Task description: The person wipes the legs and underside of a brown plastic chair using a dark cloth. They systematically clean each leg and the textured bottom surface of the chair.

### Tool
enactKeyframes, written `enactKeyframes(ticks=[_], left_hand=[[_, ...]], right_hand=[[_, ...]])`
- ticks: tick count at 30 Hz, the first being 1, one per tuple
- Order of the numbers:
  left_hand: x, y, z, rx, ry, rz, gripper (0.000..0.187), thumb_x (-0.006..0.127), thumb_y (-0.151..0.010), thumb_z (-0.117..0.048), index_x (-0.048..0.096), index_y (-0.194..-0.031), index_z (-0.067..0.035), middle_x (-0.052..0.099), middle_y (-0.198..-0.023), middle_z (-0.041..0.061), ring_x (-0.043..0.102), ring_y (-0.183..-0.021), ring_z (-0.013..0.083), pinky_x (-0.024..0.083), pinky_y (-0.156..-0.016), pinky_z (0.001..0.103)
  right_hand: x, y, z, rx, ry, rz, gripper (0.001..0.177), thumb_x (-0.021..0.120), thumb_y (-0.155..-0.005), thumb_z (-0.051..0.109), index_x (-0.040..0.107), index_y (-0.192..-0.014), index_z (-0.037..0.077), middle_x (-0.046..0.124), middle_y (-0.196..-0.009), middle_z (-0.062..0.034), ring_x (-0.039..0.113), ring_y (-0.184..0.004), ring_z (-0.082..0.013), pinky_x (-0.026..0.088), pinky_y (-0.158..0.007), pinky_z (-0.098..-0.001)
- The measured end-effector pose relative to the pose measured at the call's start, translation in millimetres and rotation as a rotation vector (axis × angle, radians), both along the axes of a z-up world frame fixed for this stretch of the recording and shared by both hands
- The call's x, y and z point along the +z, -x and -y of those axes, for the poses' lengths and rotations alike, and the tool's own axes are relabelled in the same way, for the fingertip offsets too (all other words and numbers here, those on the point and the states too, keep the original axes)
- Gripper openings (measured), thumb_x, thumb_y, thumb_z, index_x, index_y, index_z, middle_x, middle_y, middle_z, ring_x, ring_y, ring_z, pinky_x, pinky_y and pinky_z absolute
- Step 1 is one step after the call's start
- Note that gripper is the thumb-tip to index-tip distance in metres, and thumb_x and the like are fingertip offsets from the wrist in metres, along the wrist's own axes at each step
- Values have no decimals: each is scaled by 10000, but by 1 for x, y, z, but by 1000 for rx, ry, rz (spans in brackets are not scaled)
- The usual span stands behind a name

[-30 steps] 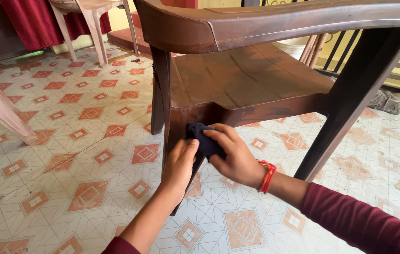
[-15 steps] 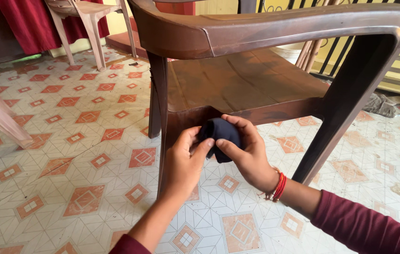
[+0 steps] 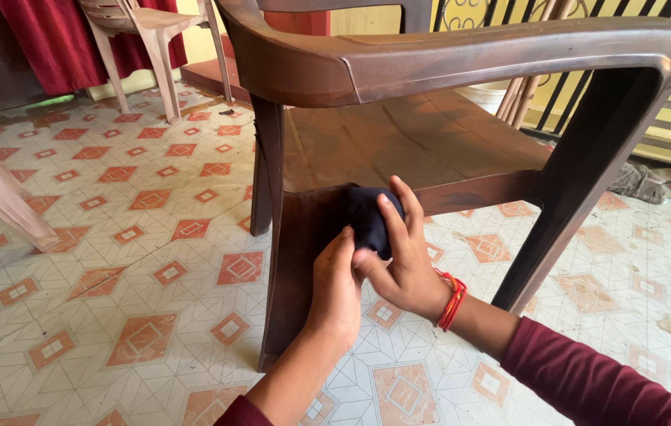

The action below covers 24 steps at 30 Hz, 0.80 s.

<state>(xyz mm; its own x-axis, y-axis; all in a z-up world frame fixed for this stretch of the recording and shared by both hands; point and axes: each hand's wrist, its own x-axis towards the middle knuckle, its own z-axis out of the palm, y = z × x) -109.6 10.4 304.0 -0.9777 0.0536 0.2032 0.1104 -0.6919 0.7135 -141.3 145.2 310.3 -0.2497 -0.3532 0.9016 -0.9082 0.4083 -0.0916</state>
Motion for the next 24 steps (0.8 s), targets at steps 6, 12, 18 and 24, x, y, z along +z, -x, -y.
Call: enactKeyframes(ticks=[6,12,18,24], left_hand=[[-8,0,13,-88,-60,27,349,491,-1020,-374,630,-1183,-99,618,-1136,-7,566,-1105,99,482,-973,332],[-18,3,43,87,563,-124,357,539,-1013,-332,724,-1093,-37,728,-1115,93,688,-1048,169,548,-893,394],[-3,-1,42,207,531,-234,666,653,-957,-354,389,-1502,-77,613,-1359,139,609,-1242,216,499,-1019,386],[20,-9,28,-203,185,-118,674,574,-913,-457,356,-1509,-227,524,-1387,57,583,-1217,198,557,-948,474]], right_hand=[[11,-3,3,-113,-46,233,826,845,-849,275,404,-1522,89,292,-1519,-288,463,-1363,-420,465,-1105,-464],[15,-5,-2,470,212,906,666,746,-916,129,437,-1504,81,623,-1259,-114,615,-1164,-219,546,-989,-347],[2,14,-23,1038,442,1439,371,586,-1029,221,522,-1316,-6,673,-1114,-173,683,-946,-287,541,-657,-346],[-4,5,-7,185,216,831,482,516,-1010,268,472,-1417,14,603,-1267,-169,556,-1221,-257,457,-1075,-402]])
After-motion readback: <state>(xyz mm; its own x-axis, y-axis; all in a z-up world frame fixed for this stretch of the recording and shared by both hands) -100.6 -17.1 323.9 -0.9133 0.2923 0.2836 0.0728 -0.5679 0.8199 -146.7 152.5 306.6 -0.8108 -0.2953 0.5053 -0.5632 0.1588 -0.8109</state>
